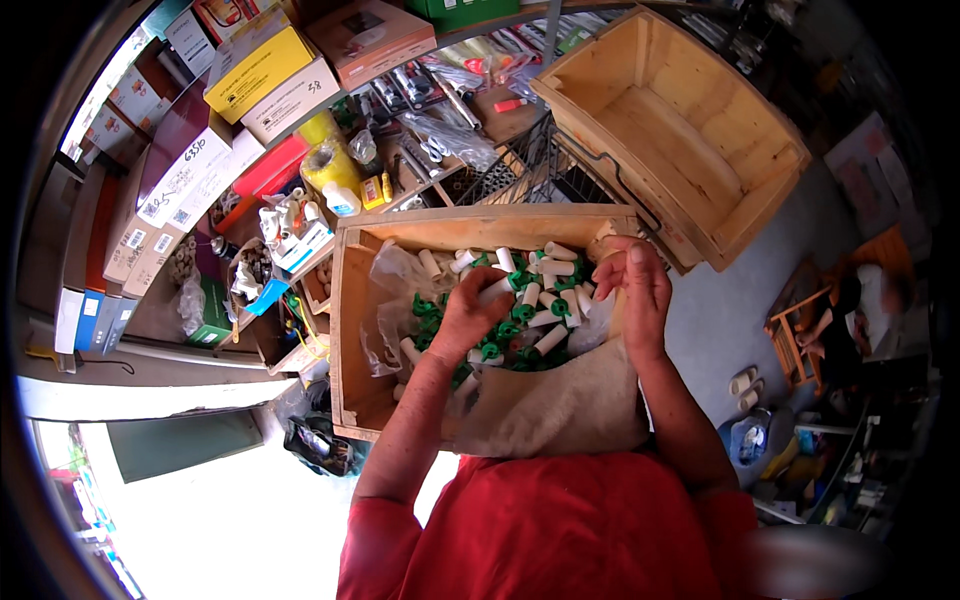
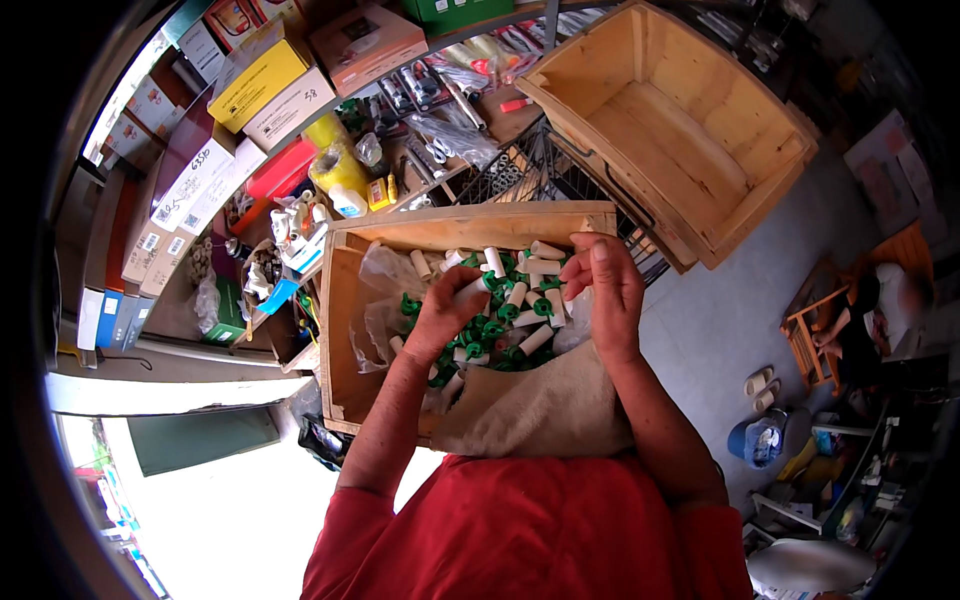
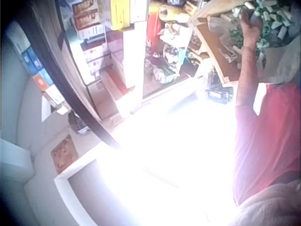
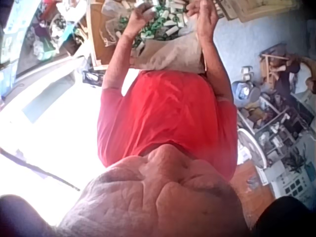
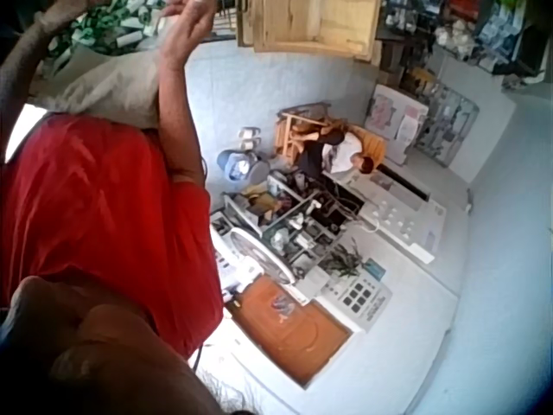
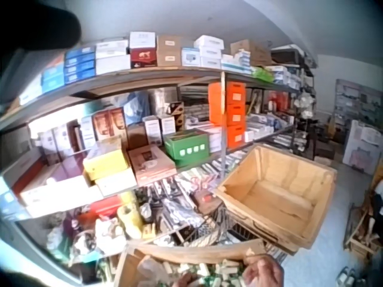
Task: The person repeatedly picks up white cylindrical pipe fittings and green plastic connectors from a wooden crate. They align and press the green connectors onto the white fittings by hand, then place the assembled units back into the crate. The process is repetitive and performed entirely by hand without tools.
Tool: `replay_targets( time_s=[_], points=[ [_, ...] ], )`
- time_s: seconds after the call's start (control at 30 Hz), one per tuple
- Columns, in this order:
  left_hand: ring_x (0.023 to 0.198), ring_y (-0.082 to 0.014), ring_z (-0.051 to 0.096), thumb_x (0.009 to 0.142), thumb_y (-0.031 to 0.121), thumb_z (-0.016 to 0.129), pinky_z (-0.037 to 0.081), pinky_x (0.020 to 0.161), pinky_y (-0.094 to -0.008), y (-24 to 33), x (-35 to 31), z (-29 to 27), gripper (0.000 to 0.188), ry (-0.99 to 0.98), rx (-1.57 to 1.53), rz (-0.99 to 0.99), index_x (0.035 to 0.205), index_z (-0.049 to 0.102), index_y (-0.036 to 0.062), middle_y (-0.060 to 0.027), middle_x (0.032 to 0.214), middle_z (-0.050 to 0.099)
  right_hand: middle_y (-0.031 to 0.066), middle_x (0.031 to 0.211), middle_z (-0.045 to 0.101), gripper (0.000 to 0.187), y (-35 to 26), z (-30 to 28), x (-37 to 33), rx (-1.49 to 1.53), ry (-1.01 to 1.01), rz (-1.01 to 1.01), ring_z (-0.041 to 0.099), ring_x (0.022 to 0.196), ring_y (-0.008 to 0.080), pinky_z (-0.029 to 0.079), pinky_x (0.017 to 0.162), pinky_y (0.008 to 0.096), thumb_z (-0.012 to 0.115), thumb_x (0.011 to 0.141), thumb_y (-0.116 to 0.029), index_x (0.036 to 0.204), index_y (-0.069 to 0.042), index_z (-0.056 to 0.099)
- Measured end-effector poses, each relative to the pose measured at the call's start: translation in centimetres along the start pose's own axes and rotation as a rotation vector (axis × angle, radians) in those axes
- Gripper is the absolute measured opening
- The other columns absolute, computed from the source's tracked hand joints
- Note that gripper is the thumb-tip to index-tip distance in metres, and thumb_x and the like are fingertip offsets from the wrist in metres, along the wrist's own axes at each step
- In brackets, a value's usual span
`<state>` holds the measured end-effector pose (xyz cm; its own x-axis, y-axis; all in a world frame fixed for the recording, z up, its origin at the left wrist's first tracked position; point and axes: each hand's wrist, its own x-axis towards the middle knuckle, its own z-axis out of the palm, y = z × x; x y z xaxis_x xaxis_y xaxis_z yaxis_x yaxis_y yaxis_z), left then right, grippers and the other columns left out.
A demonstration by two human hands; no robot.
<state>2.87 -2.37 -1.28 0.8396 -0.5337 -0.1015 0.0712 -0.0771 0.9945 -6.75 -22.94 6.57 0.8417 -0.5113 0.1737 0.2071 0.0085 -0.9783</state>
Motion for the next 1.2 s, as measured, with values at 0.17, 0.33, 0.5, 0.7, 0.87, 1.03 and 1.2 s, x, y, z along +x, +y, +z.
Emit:
replay_targets(
  time_s=[0.17,0.33,0.5,0.7,0.87,1.03,1.2],
  points=[
    [0.083,-0.0124,0.061,0.078,0.011,0.077,0.05,0.077,-0.0282,-0.5,0.1,-0.3,0.03,0.167,0.222,0.042,0.105,0.066,0.0031,-0.0064,0.096,0.068,0.0058,0.073,0.062,0.037,0.1,-0.2,0.0,-0.001,-0.009,0.006,0.054,0.058,0.0086,0.046,0.058,0.0229,0.042,0.104,-0.033,0.109,-0.001,0.06],
    [0.082,-0.0103,0.06,0.076,0.015,0.081,0.048,0.072,-0.0263,-0.5,0.4,-0.8,0.028,0.193,0.338,0.087,0.101,0.071,0.0046,-0.0036,0.093,0.068,0.0058,0.073,0.061,0.036,0.1,-0.3,0.0,0.0,-0.038,0.001,0.054,0.059,0.0083,0.046,0.058,0.0227,0.043,0.104,-0.032,0.109,0.0,0.06],
    [0.083,-0.0125,0.062,0.077,0.016,0.08,0.049,0.074,-0.0278,-3.0,0.8,-0.1,0.032,0.116,0.206,0.0,0.105,0.071,0.0056,-0.0052,0.094,0.069,0.0056,0.073,0.061,0.035,-0.1,0.0,-0.1,0.032,-0.042,0.002,0.054,0.06,0.0084,0.046,0.057,0.0223,0.044,0.103,-0.032,0.109,0.0,0.059],
    [0.087,-0.0278,0.068,0.079,0.028,0.076,0.053,0.076,-0.0365,-2.5,1.9,3.9,0.036,-0.011,0.398,0.054,0.107,0.069,0.0074,-0.0139,0.096,0.07,0.0057,0.072,0.06,0.036,0.0,-0.3,-0.1,0.028,-0.037,0.01,0.053,0.059,0.0082,0.045,0.057,0.0224,0.044,0.103,-0.032,0.11,0.0,0.059],
    [0.083,-0.0163,0.066,0.083,0.013,0.072,0.052,0.073,-0.0298,-1.9,3.9,6.6,0.025,-0.051,0.387,0.164,0.105,0.068,0.0023,-0.0093,0.096,0.071,0.0056,0.072,0.06,0.036,-0.1,-0.1,0.0,0.013,-0.019,0.029,0.053,0.058,0.0082,0.045,0.057,0.0227,0.044,0.103,-0.032,0.109,0.0,0.059],
    [0.084,-0.0121,0.065,0.084,0.004,0.069,0.052,0.073,-0.0266,-2.5,4.8,5.3,0.026,-0.062,0.275,0.238,0.109,0.068,0.0054,-0.0061,0.099,0.071,0.0051,0.071,0.06,0.036,-0.2,-0.2,0.0,-0.009,-0.011,0.023,0.052,0.057,0.0082,0.045,0.057,0.0229,0.044,0.103,-0.032,0.107,0.0,0.06],
    [0.072,-0.0122,0.066,0.087,0.008,0.066,0.053,0.066,-0.0269,-2.3,5.0,-3.0,0.015,0.1,0.525,0.197,0.101,0.071,0.005,-0.0076,0.088,0.072,0.0049,0.071,0.06,0.036,-0.1,-0.1,0.1,-0.014,-0.025,0.024,0.053,0.058,0.0079,0.046,0.057,0.0229,0.045,0.103,-0.032,0.106,-0.001,0.06]
  ],
)
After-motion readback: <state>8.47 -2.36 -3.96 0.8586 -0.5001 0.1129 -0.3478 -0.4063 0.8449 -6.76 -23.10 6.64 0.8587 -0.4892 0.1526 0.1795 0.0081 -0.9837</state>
